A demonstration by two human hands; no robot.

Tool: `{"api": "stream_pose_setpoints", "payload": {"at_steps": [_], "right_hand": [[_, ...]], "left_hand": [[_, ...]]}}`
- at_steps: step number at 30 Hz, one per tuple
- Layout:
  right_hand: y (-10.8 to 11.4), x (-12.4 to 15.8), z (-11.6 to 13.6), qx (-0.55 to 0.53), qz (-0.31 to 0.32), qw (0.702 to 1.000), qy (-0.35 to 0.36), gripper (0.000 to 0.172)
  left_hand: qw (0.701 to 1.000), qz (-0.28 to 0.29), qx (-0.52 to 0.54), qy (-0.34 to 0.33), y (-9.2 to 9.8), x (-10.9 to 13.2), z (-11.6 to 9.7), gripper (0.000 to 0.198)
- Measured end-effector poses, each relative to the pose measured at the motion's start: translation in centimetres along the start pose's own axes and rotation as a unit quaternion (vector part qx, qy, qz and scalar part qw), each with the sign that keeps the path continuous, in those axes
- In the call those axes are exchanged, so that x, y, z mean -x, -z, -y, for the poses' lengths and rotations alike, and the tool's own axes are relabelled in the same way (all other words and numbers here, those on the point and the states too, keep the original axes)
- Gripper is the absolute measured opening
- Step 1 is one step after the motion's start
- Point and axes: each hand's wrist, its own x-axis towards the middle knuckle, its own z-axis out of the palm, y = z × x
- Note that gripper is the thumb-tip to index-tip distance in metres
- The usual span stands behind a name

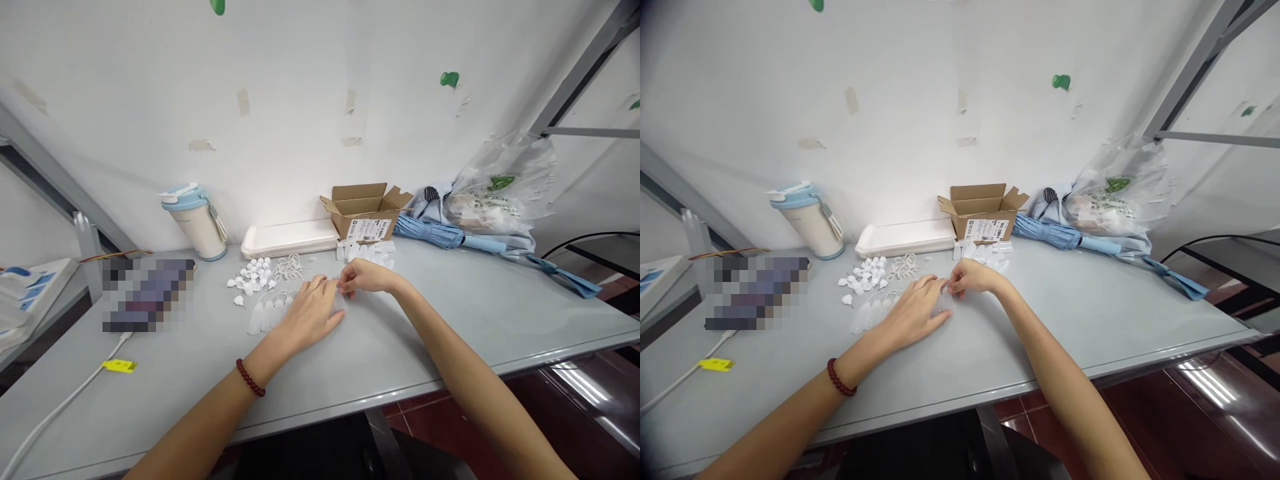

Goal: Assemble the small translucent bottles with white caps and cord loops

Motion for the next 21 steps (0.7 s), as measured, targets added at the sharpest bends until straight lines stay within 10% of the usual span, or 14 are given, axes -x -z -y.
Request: {"api": "stream_pose_setpoints", "payload": {"at_steps": [21], "right_hand": [[-0.12,0.04,0.28,0.004,-0.008,1.000,-0.003,0.004]], "left_hand": [[1.000,-0.001,0.010,0.015,-0.10,-0.08,0.35,0.037]]}}
